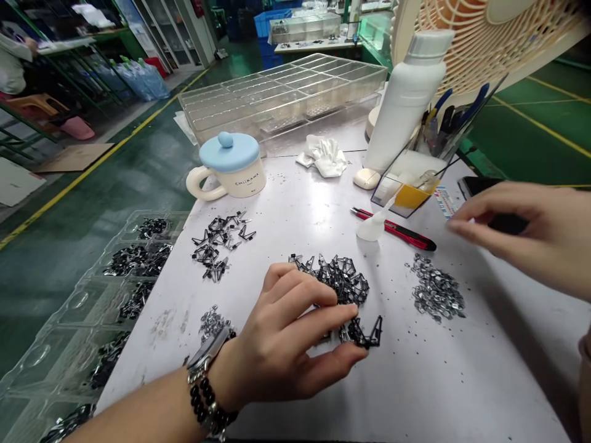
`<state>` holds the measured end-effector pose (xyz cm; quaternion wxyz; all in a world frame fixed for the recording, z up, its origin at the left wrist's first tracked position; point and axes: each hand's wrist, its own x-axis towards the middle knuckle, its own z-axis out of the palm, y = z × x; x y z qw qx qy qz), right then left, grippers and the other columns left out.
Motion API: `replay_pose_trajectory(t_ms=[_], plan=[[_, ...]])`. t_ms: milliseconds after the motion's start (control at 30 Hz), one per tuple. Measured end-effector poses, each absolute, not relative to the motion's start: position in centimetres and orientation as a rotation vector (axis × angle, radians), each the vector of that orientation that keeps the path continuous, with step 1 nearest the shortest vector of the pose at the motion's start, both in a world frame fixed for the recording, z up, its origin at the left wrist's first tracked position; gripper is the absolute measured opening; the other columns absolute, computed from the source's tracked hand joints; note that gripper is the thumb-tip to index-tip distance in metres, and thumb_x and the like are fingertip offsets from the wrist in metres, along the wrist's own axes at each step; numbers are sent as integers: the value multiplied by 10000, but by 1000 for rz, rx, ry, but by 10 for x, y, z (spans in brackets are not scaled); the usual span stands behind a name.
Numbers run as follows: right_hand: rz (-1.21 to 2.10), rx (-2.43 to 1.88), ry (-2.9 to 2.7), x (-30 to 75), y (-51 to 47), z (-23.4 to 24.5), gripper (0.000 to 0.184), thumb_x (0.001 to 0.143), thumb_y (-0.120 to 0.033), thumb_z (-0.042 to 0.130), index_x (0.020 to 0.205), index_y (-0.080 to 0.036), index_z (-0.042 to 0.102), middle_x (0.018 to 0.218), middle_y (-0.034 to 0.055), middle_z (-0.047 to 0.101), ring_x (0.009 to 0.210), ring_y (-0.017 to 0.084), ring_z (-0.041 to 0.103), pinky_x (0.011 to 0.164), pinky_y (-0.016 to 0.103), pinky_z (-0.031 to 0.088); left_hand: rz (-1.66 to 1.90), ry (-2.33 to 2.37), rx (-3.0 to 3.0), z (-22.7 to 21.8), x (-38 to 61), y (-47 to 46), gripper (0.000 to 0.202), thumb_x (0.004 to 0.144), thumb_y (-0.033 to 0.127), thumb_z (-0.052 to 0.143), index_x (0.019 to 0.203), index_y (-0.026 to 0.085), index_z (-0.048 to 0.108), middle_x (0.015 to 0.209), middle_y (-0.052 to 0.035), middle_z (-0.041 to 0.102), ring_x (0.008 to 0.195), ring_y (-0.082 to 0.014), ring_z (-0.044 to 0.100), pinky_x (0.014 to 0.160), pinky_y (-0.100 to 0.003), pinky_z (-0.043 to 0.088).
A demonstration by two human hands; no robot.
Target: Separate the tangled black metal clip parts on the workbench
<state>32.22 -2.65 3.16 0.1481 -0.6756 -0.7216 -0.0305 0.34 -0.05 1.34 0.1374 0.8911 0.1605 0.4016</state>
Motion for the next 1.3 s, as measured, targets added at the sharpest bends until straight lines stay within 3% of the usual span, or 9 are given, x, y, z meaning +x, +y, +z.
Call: replay_pose_trajectory(t_ms=[67, 167, 333, 700, 933, 1100, 1300], plan=[[166, -1878, -2244, 315, -29, 36, 274, 810, -522, 516, 778, -290, 657, 836, -16, 656, 740, 161, 572, 717, 334, 345, 1147, 467, 2579, 14, 4, 0, 219, 730, 213, 734, 892, 82, 668, 751, -76, 630, 682, -177, 577, 662, -383, 426], [398, -1933, -2375, 300, -30, 35, 164, 817, -397, 549, 760, -301, 669, 845, -35, 663, 822, 158, 585, 797, 362, 287, 1135, 472, 2579, 14, 3, 1, 224, 733, 206, 738, 905, 81, 669, 750, -74, 626, 682, -174, 577, 658, -376, 421], [308, -2093, -2377, 283, -27, 29, 171, 820, -251, 546, 745, -267, 699, 861, 0, 668, 864, 176, 575, 763, 373, 228, 1129, 474, 2585, 13, 3, 2, 223, 725, 196, 750, 898, 79, 671, 742, -65, 617, 675, -169, 576, 659, -373, 418], [272, -2082, -2360, 286, -21, 7, 123, 777, -305, 580, 711, -274, 678, 804, 2, 644, 844, 219, 546, 699, 360, 219, 1117, 474, 2618, 15, 4, 3, 214, 740, 215, 739, 897, 91, 666, 749, -65, 626, 673, -168, 578, 654, -375, 421], [419, -1992, -2355, 282, -18, 19, 65, 724, -231, 594, 667, -235, 625, 750, -24, 624, 763, 153, 563, 796, 386, 324, 1130, 476, 2628, 15, 3, 2, 204, 757, 239, 727, 901, 110, 663, 740, -57, 628, 672, -165, 577, 652, -369, 425], [784, -1712, -1964, 285, -27, 35, 59, 736, -279, 652, 746, -230, 621, 768, -10, 655, 701, 136, 608, 643, 283, 465, 1163, 491, 2609, 15, 2, 4, 211, 752, 237, 729, 904, 106, 663, 738, -62, 623, 675, -173, 579, 653, -373, 422], [1010, -1281, -1641, 269, -32, 38, 112, 700, -192, 719, 702, -238, 617, 690, -1, 644, 687, 117, 625, 583, 199, 510, 1185, 520, 2612, 15, 0, 7, 233, 730, 239, 750, 901, 104, 668, 749, -69, 627, 682, -182, 580, 661, -381, 423]])
